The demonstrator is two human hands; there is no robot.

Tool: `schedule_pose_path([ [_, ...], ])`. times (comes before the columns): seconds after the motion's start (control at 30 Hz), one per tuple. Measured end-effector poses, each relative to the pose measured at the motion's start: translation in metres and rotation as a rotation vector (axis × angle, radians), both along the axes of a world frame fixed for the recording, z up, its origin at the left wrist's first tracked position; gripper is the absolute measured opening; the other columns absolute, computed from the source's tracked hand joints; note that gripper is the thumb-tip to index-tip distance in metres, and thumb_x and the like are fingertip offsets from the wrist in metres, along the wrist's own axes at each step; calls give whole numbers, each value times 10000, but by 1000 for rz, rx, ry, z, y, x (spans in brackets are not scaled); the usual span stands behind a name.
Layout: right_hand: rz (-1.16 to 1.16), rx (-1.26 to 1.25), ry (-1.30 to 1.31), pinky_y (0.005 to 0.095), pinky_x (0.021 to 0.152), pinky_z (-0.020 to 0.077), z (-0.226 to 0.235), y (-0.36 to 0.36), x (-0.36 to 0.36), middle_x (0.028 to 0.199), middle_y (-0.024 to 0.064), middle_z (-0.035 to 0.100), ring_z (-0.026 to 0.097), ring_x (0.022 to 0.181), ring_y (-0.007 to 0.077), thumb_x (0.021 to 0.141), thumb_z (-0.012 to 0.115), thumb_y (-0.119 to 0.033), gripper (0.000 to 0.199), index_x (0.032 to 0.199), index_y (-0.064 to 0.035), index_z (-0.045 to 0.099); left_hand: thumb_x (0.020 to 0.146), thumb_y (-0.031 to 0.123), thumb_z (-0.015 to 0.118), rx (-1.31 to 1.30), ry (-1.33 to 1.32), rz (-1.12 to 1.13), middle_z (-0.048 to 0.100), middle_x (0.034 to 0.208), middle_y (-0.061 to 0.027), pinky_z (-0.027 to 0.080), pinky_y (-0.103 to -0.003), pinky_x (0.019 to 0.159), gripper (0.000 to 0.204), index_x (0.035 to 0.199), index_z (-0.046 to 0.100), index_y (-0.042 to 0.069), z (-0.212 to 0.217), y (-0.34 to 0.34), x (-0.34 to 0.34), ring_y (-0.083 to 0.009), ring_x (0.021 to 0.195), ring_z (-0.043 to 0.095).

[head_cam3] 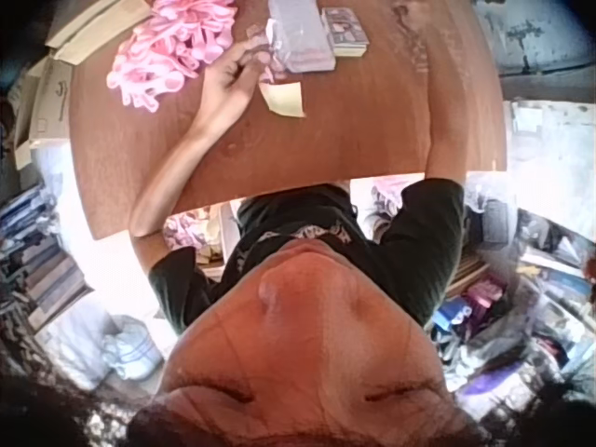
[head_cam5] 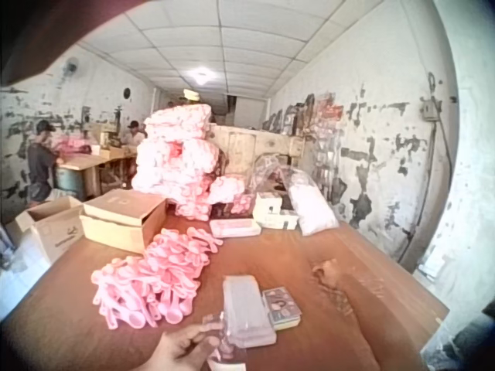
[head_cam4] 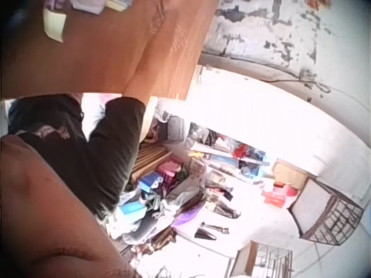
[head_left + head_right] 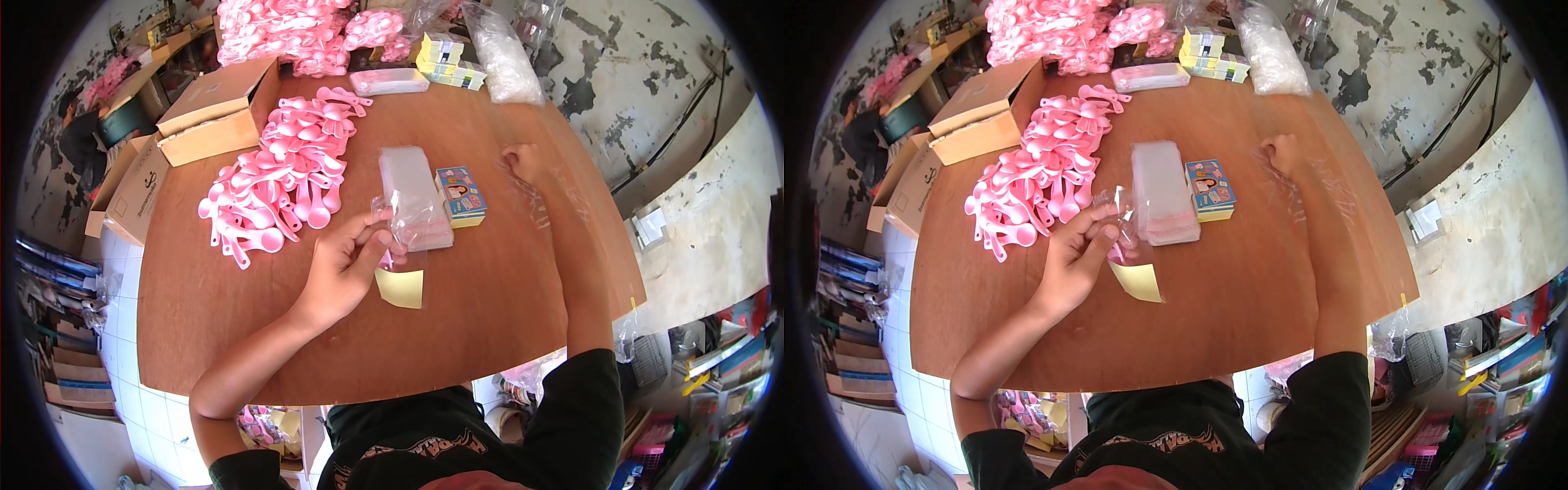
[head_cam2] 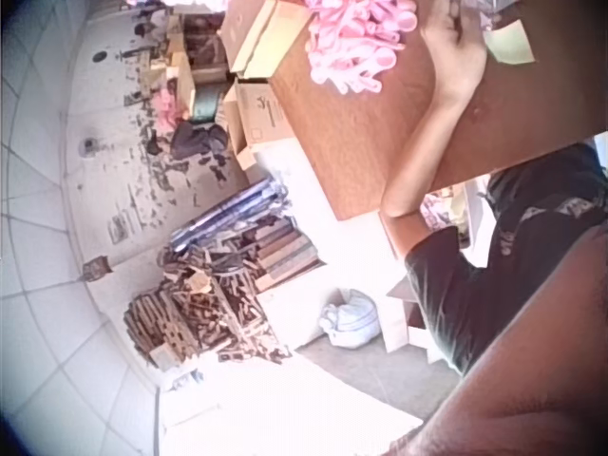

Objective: The person packs plastic spoons by inserting a printed card and a spoon into a clear plastic sleeve, peeling off the adhesive backing, and folding the flap to seal the sleeve.

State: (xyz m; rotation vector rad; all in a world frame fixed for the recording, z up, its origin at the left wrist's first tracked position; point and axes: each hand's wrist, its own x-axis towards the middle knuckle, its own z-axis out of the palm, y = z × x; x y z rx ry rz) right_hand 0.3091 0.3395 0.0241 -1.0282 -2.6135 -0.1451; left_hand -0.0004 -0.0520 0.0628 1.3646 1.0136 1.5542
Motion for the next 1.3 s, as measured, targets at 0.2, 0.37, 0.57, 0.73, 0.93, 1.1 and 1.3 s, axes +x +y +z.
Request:
schedule_pose_path([
  [0.2, -174, 99, 484, 337, 785, 546, 41, -53, -38, 929, 158, 719, 703, 849, 265, 713, 529, 69, 404, 1054, -57, 705, 1014, 111, 490, -25, -70, 62, 696, 948, -136, 538, -274, 794, 275, 1227, 492, -63, 1, 0, -10, -150, 883, 671],
  [0.37, 108, -267, 685, 292, 839, 509, 78, -155, -75, 1047, 81, 705, 643, 965, 133, 816, 536, 66, 352, 1117, -45, 681, 1000, 101, 521, 3, -49, 84, 697, 950, -98, 509, -260, 772, 149, 1100, 547, -7, 2, 3, -11, -124, 883, 661],
  [0.57, 497, -881, 585, 291, 849, 502, 76, -263, -111, 1082, 76, 683, 634, 964, 132, 908, 670, -174, 283, 1136, -7, 654, 972, 87, 574, 25, -4, 91, 678, 986, -63, 499, -262, 790, 99, 1035, 590, 11, -3, 1, -9, -105, 912, 629],
  [0.73, 490, -877, 669, 258, 796, 512, 56, -294, -125, 983, 83, 697, 648, 887, 108, 920, 651, -123, 209, 1073, 19, 660, 951, 99, 616, 73, -38, 59, 671, 951, -59, 524, -264, 789, 162, 1057, 598, -22, -1, 1, -4, -102, 894, 631],
  [0.93, 412, -961, 915, 237, 736, 522, 53, -302, -124, 894, 79, 695, 654, 822, 102, 947, 616, -92, 165, 1015, 51, 661, 948, 99, 620, 1, -17, -33, 697, 1015, -90, 524, -269, 839, 216, 1117, 646, -32, -11, 4, -10, -121, 912, 649],
  [1.1, 345, -905, 955, 242, 735, 530, 53, -306, -122, 904, 73, 686, 649, 836, 104, 952, 614, -96, 176, 1036, 54, 650, 954, 86, 605, 5, -17, 39, 712, 953, -83, 525, -259, 816, 199, 1082, 676, -50, -17, 8, -12, -105, 900, 643],
  [1.3, 392, -1051, 976, 245, 727, 538, 49, -302, -120, 913, 73, 682, 649, 837, 105, 945, 621, -83, 159, 1048, 37, 630, 965, 83, 586, 24, -73, 25, 704, 997, -107, 531, -263, 808, 215, 1129, 638, -44, -17, 8, -14, -111, 907, 647],
])
